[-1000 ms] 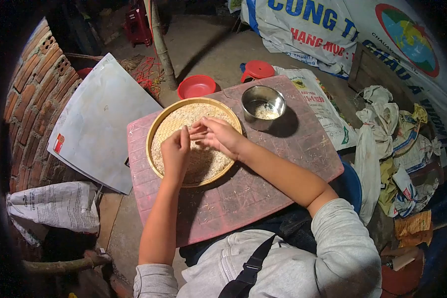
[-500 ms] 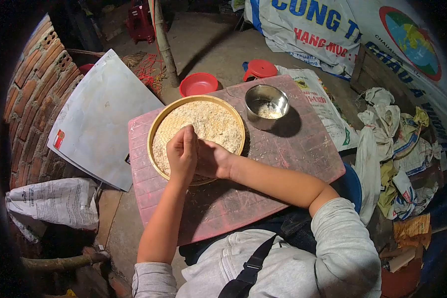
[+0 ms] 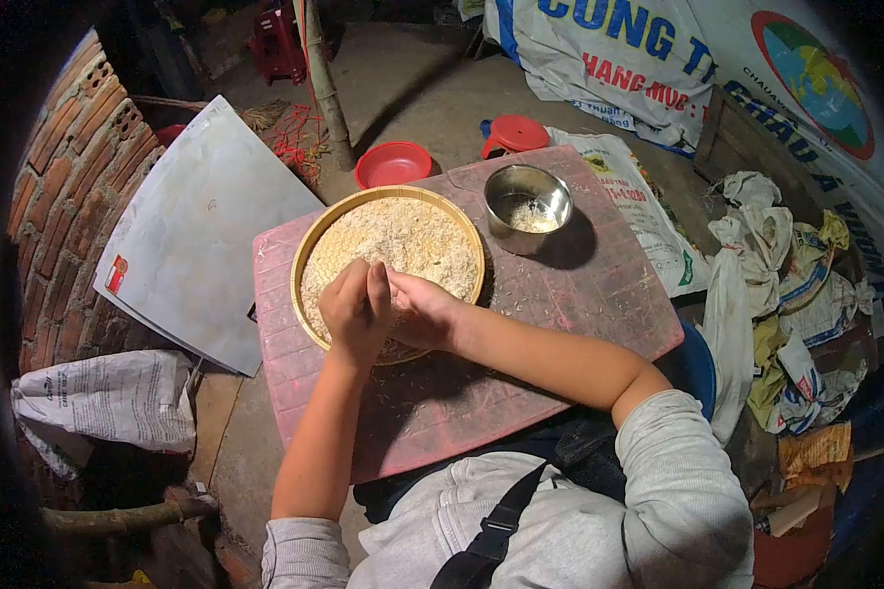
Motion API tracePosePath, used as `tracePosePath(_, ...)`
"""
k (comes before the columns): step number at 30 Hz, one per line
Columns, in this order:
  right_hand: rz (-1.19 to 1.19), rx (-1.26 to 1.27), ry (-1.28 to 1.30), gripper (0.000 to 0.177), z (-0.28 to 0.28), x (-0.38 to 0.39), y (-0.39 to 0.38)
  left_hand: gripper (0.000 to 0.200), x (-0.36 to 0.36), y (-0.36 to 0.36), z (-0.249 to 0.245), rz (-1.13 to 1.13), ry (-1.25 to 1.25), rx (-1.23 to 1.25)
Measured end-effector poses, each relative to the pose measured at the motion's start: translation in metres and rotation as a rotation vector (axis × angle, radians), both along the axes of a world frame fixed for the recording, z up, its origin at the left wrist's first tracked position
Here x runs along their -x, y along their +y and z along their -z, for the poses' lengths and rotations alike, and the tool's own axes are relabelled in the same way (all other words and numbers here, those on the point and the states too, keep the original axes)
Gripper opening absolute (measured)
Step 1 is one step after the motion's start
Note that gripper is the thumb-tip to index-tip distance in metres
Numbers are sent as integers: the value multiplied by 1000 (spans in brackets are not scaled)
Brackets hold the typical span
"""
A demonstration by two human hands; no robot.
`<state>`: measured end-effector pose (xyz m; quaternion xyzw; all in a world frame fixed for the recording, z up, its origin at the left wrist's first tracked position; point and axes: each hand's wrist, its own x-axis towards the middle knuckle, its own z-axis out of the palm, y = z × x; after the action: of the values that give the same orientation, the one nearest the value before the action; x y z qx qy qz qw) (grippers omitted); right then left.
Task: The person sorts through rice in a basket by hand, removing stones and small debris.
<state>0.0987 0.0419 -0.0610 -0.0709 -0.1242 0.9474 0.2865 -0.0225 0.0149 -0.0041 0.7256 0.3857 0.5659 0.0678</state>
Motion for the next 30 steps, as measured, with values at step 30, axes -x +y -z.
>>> tracePosePath(30, 1309, -1412, -1639, 54, -78, -123, 73, 31, 8, 22, 27, -97, 677, 307)
